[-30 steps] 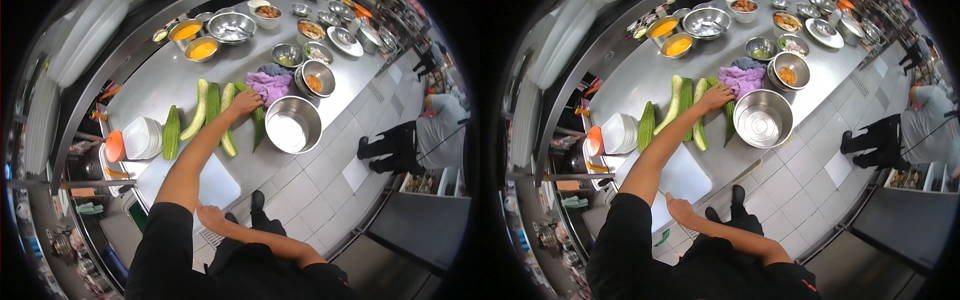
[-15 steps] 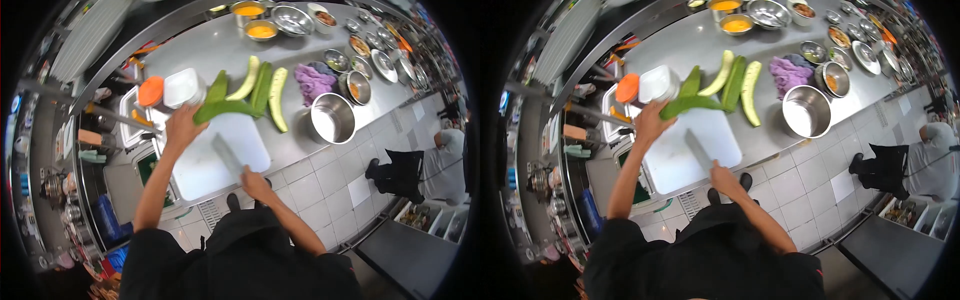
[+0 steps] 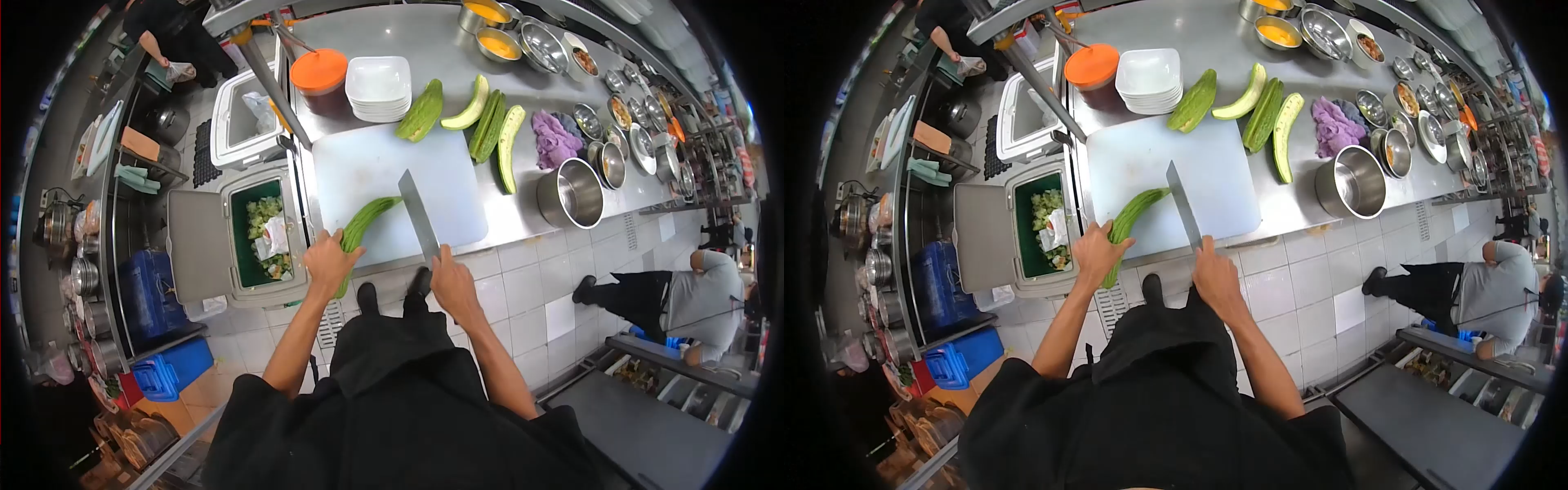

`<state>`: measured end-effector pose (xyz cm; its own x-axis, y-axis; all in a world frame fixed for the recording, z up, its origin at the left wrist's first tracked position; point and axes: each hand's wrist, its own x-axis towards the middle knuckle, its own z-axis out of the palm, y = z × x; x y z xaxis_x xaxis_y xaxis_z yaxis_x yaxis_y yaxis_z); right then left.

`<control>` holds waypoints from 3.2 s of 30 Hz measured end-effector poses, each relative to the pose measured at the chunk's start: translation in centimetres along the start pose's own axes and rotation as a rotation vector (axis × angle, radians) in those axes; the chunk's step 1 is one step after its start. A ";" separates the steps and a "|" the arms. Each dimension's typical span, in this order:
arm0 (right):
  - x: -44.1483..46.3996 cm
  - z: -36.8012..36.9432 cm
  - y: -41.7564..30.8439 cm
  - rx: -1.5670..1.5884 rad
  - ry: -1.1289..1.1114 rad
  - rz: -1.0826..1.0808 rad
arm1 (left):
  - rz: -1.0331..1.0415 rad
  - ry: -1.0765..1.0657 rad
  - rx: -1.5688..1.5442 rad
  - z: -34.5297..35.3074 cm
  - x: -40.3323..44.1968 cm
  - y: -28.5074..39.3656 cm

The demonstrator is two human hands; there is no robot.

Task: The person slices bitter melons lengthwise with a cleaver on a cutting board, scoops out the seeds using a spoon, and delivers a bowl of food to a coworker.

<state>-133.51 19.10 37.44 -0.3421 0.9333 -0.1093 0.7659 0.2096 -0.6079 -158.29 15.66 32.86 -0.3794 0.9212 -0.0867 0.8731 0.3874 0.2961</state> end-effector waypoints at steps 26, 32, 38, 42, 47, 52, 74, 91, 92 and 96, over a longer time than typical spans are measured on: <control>0.4 -3.2 1.9 -0.040 0.085 0.070 | 0.587 0.188 0.025 -1.8 6.6 -3.3; -1.4 -1.5 0.7 0.053 0.019 0.049 | 0.465 0.146 -0.027 -0.4 5.2 -1.3; -1.9 0.0 0.5 0.022 -0.053 0.056 | 0.289 0.107 -0.121 0.5 3.4 0.9; -1.8 -0.2 0.1 0.046 0.004 0.050 | 0.478 0.133 -0.105 0.5 3.1 -0.3; -2.3 1.3 0.4 -0.016 -0.023 0.055 | 0.380 0.087 -0.122 0.4 3.1 0.7; -2.2 0.1 -1.7 0.004 0.043 0.063 | 0.396 0.134 -0.129 0.7 3.0 0.6; 2.9 3.4 5.7 -0.275 0.189 0.181 | 0.063 -0.006 -0.159 -5.4 1.2 -8.3; 4.2 7.3 -2.6 0.398 0.071 -0.059 | -0.006 0.249 -0.189 -16.6 0.4 -11.0; 3.3 5.8 0.2 0.499 0.059 0.035 | 0.064 0.218 -0.192 -15.2 0.9 -9.7; -1.3 1.5 10.7 0.924 -0.084 0.442 | 0.297 -0.067 -0.140 -10.0 3.0 -0.1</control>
<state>-125.70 19.67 29.89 -0.1954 0.8418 -0.5031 0.1268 -0.4870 -0.8641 -162.57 18.02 42.09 -0.0895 0.9953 -0.0374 0.8903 0.0968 0.4450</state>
